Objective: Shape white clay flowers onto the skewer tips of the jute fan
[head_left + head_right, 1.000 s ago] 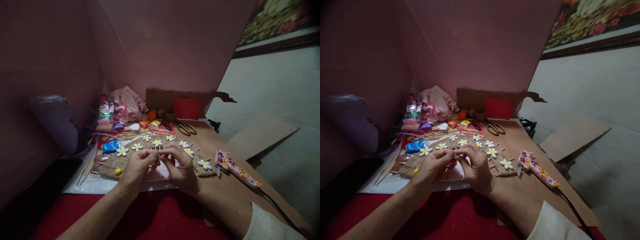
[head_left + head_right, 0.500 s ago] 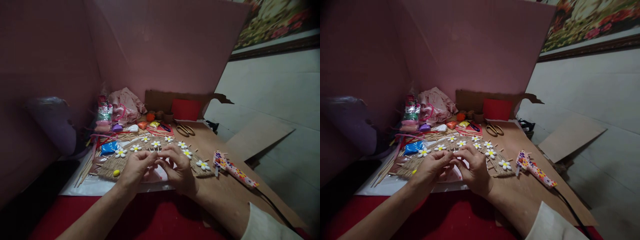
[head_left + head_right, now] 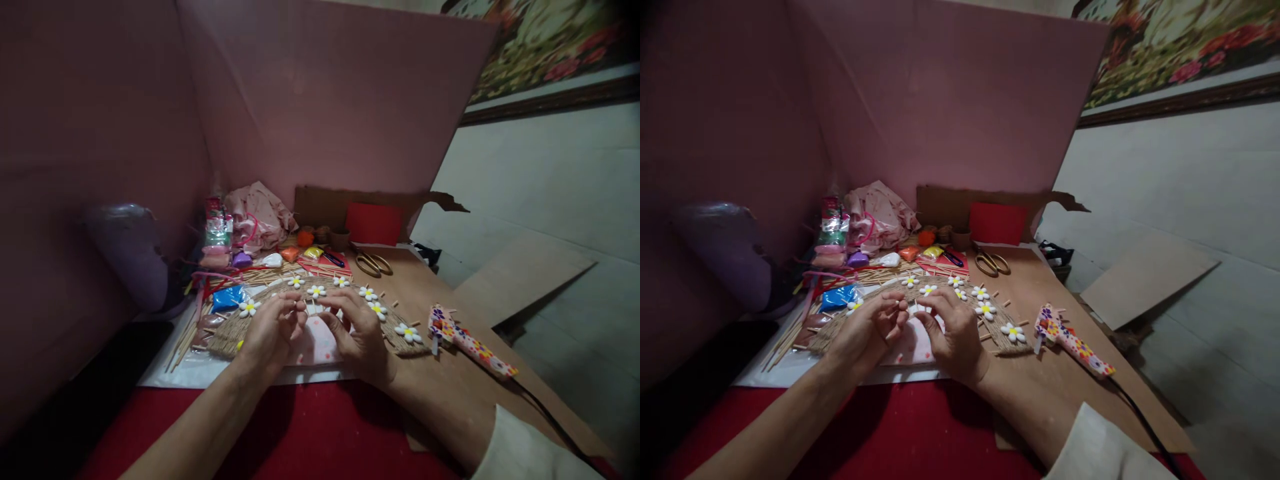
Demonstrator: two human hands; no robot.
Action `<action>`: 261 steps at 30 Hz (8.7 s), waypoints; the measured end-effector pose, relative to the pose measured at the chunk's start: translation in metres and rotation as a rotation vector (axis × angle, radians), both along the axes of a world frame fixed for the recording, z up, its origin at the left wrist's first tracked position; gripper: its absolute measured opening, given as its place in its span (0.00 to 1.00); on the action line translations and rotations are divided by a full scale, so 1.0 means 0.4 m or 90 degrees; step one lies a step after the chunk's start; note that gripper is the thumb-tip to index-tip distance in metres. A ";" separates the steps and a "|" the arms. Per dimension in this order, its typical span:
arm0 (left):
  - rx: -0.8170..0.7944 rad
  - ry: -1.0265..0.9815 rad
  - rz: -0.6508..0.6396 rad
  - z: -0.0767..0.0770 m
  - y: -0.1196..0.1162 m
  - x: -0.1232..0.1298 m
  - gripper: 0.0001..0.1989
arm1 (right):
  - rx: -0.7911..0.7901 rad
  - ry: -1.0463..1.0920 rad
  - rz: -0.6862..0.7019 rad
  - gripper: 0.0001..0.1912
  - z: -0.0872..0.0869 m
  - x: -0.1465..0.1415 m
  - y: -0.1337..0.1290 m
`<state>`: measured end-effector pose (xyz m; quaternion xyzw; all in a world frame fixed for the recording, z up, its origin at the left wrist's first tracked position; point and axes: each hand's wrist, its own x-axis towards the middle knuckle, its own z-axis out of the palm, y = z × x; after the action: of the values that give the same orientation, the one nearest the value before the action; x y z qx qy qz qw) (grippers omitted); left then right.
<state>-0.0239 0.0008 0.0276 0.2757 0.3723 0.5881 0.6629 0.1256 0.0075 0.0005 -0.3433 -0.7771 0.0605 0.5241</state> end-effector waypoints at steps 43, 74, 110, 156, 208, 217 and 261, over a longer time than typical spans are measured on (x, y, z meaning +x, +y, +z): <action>0.123 0.071 -0.090 0.003 -0.005 -0.007 0.14 | -0.492 0.094 0.271 0.15 0.082 0.037 0.030; 0.099 0.157 -0.184 -0.013 -0.009 0.000 0.15 | -0.303 -0.072 0.142 0.13 0.026 0.076 0.016; 0.209 0.355 -0.200 0.006 -0.025 -0.003 0.13 | -0.312 -0.017 0.164 0.12 0.040 0.100 0.026; 0.549 0.855 0.026 -0.022 0.082 0.062 0.09 | -0.002 -0.089 -0.069 0.10 0.017 0.109 0.047; 0.502 0.632 -0.123 -0.033 0.043 0.057 0.11 | -0.055 -0.058 0.051 0.06 0.014 0.068 -0.004; 0.536 0.684 -0.044 -0.033 0.028 0.067 0.10 | -0.081 -0.035 -0.021 0.05 0.013 0.060 -0.003; 0.470 0.685 0.006 -0.048 0.036 0.077 0.08 | -0.073 -0.049 -0.125 0.04 0.014 0.058 0.004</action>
<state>0.0069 0.0150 0.0084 0.7399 0.4268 0.4598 0.2430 0.1487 0.0091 0.0062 -0.4491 -0.7547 0.0397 0.4767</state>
